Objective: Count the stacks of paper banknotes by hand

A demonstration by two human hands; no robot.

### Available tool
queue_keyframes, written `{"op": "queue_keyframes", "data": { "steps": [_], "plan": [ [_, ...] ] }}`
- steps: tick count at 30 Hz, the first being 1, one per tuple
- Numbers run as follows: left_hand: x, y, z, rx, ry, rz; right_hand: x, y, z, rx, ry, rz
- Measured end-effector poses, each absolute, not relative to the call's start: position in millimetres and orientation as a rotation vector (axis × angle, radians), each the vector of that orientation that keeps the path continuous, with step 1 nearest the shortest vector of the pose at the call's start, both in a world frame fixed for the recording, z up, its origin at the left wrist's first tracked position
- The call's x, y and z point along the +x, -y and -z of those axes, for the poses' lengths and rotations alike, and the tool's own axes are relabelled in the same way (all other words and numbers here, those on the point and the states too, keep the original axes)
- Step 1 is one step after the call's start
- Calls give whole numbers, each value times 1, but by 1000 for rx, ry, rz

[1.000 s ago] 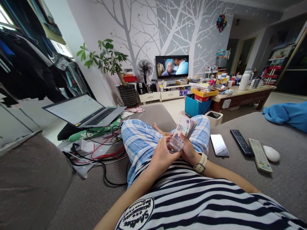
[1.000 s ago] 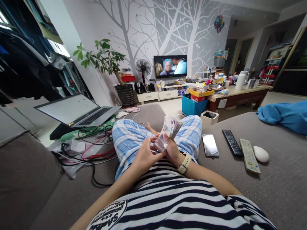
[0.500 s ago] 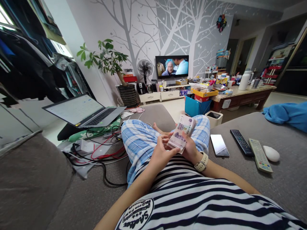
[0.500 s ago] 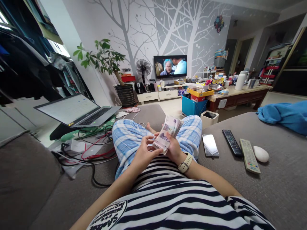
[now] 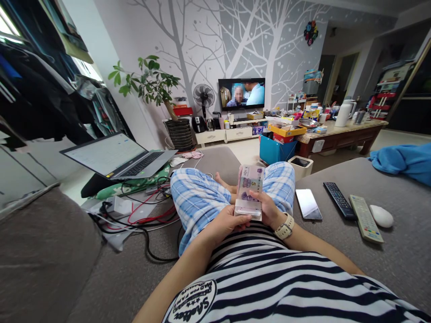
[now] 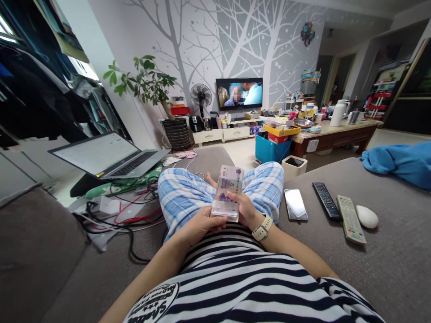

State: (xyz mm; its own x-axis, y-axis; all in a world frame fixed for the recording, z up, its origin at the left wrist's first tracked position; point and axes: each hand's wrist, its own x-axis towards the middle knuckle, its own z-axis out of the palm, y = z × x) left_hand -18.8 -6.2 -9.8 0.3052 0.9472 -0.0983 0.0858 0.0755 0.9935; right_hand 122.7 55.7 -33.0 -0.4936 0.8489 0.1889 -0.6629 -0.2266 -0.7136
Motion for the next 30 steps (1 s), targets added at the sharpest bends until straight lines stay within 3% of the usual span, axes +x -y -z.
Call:
{"op": "queue_keyframes", "data": {
  "steps": [9,23,30],
  "plan": [
    [-23,7,12,1535,-1063,-740,126,-57,32,-324,1007,-1871],
    [-17,4,21,1917,-1332,-772,135,-52,7,-418,946,-1480],
    [-25,-6,-23,2064,-1330,-1076,139,-44,1,-441,949,-1127]
  ]
}}
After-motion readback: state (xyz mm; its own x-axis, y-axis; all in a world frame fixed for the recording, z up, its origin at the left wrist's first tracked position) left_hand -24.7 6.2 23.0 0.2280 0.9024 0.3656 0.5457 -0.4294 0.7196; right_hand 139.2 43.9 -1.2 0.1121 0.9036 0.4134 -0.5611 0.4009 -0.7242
